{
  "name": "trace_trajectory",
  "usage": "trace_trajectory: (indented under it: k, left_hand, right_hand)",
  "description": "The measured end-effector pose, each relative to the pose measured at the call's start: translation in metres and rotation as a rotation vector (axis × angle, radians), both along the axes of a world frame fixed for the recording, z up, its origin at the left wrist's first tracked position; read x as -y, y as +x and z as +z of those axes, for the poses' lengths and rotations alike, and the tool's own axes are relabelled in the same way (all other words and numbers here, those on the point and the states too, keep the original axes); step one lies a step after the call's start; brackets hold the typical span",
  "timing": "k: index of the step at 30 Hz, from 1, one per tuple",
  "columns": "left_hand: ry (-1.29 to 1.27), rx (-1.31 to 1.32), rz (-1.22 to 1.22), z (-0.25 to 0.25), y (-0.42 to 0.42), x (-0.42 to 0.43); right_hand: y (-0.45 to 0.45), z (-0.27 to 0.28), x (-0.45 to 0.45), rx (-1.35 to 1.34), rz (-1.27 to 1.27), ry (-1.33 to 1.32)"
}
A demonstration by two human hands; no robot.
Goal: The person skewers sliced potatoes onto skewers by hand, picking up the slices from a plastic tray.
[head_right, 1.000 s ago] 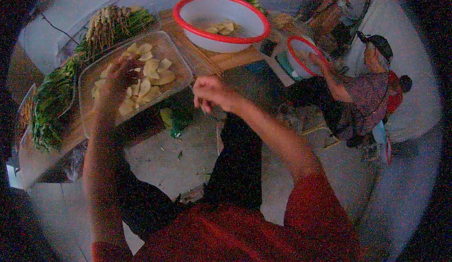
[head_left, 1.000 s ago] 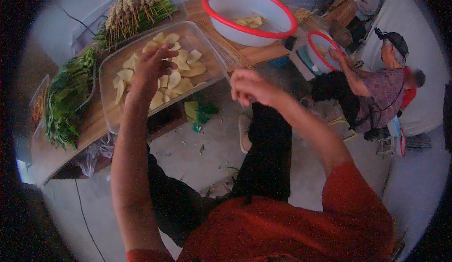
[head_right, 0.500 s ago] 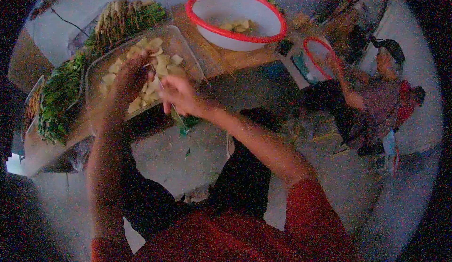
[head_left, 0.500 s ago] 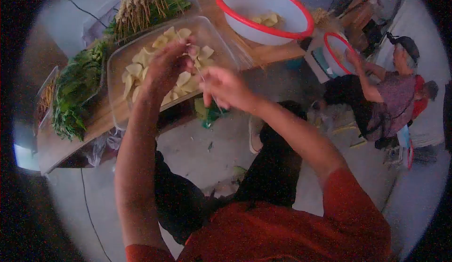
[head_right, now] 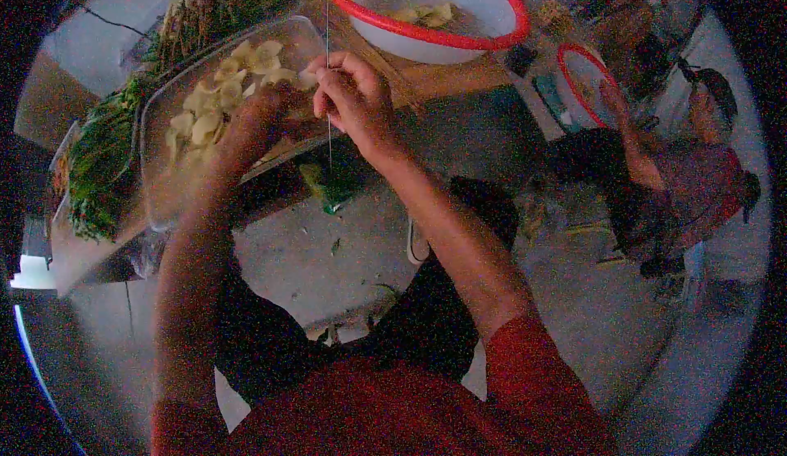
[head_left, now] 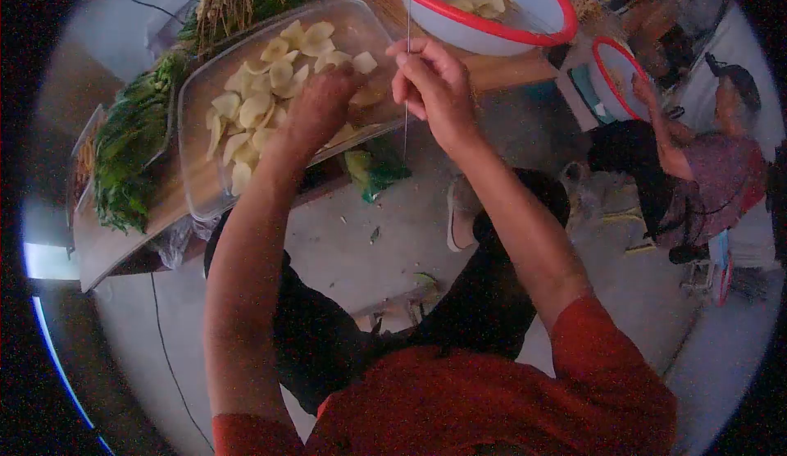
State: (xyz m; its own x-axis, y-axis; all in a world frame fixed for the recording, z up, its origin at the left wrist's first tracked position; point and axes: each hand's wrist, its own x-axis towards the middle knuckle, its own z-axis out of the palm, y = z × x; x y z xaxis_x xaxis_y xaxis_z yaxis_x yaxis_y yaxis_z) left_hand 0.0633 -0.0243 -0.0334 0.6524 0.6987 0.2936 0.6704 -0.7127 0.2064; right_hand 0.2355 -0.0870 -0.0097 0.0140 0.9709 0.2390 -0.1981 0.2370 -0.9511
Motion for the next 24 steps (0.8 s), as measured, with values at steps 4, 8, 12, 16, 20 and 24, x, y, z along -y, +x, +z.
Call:
trace_trajectory:
  k: [4, 8, 12, 16, 20, 24]
  left_hand:
    - [0.200, -0.026, -0.049, -0.008, 0.001, -0.019]
    - [0.212, -0.015, 0.128, -0.010, -0.004, -0.040]
    - [-0.268, 0.714, 0.154, 0.012, -0.018, -0.034]
    - [-0.707, 1.098, 0.173, 0.034, -0.022, -0.004]
    - [-0.895, 1.208, 0.059, 0.026, -0.023, -0.003]
    - [-1.040, 1.200, -0.016, 0.029, -0.022, 0.005]
  right_hand:
    - [0.006, 0.001, -0.003, 0.006, -0.008, 0.024]
    - [0.011, 0.001, -0.001, 0.083, 0.019, 0.025]
    - [0.011, -0.008, -0.006, 0.044, -0.053, 0.130]
    - [0.004, 0.003, 0.000, -0.028, 0.013, 0.020]
    - [-0.008, -0.002, -0.006, 0.031, -0.024, 0.000]
    - [-0.004, -0.006, -0.009, -0.062, 0.145, -0.079]
